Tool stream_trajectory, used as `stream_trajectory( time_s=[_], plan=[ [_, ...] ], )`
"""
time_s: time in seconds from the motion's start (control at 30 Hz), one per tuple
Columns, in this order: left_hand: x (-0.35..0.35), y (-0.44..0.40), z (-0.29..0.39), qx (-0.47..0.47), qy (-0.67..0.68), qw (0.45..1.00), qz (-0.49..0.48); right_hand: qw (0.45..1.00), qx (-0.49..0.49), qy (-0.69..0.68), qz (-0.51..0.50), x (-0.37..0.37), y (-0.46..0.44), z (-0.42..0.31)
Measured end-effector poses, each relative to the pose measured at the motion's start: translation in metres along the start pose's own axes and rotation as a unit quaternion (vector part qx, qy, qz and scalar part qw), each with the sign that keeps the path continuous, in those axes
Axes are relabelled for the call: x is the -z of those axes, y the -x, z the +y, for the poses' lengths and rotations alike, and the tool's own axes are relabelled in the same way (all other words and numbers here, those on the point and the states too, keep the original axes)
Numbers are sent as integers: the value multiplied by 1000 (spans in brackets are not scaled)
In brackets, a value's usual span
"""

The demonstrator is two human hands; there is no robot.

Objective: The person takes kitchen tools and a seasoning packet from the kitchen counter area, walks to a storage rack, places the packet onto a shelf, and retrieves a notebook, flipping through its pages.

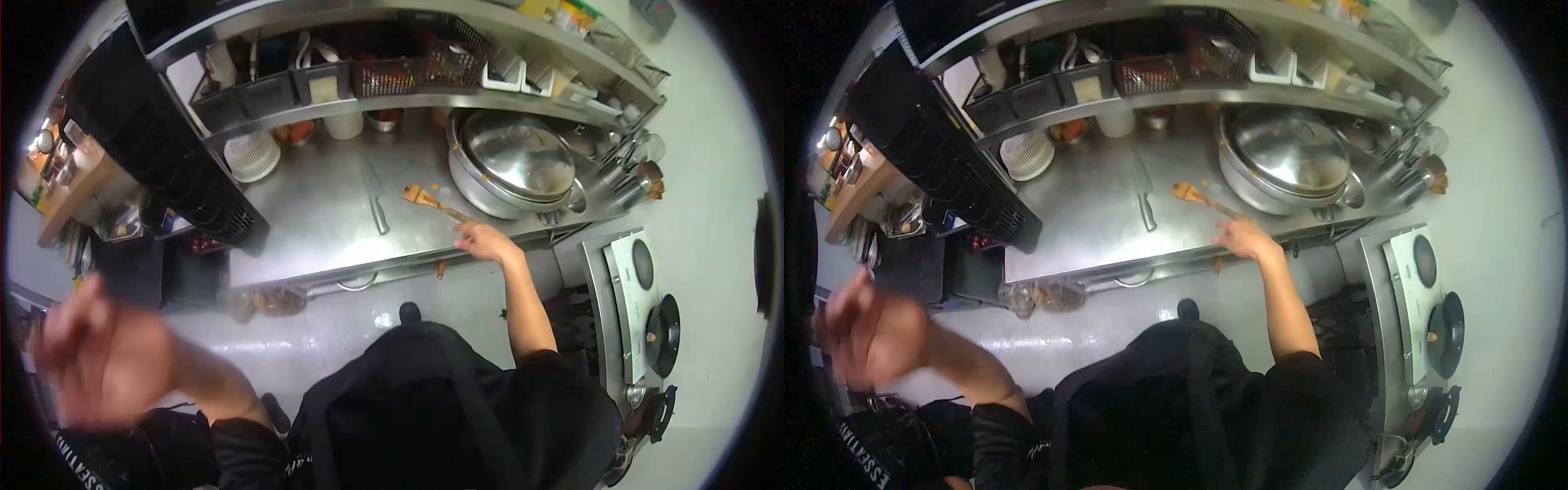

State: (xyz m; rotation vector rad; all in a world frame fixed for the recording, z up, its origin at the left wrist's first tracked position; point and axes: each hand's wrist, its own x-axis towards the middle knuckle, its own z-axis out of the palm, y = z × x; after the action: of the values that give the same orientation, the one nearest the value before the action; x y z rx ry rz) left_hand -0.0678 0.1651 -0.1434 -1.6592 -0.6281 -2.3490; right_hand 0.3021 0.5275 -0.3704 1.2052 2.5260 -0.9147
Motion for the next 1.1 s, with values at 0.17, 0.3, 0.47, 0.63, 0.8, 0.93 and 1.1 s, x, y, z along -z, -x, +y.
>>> stream_trajectory(
  time_s=[0.17,0.3,0.47,0.63,0.8,0.93,1.1],
  plan=[
    [-134,32,-172,63,-474,869,-125,1000,-9,8,11,15,-23,57],
    [-189,48,-331,3,-462,854,-238,991,91,-52,-83,13,-52,115],
    [-187,65,-435,77,-586,748,-303,996,7,-30,-88,82,-49,119],
    [-170,88,-417,77,-564,767,-296,983,73,-100,-138,138,-45,79],
    [-170,132,-347,84,-542,791,-273,976,92,-76,-182,165,-36,45],
    [-159,161,-320,80,-483,826,-279,981,171,-16,-92,208,-23,2],
    [-152,176,-321,61,-429,855,-284,983,177,-23,46,249,-30,-57]
  ],
)
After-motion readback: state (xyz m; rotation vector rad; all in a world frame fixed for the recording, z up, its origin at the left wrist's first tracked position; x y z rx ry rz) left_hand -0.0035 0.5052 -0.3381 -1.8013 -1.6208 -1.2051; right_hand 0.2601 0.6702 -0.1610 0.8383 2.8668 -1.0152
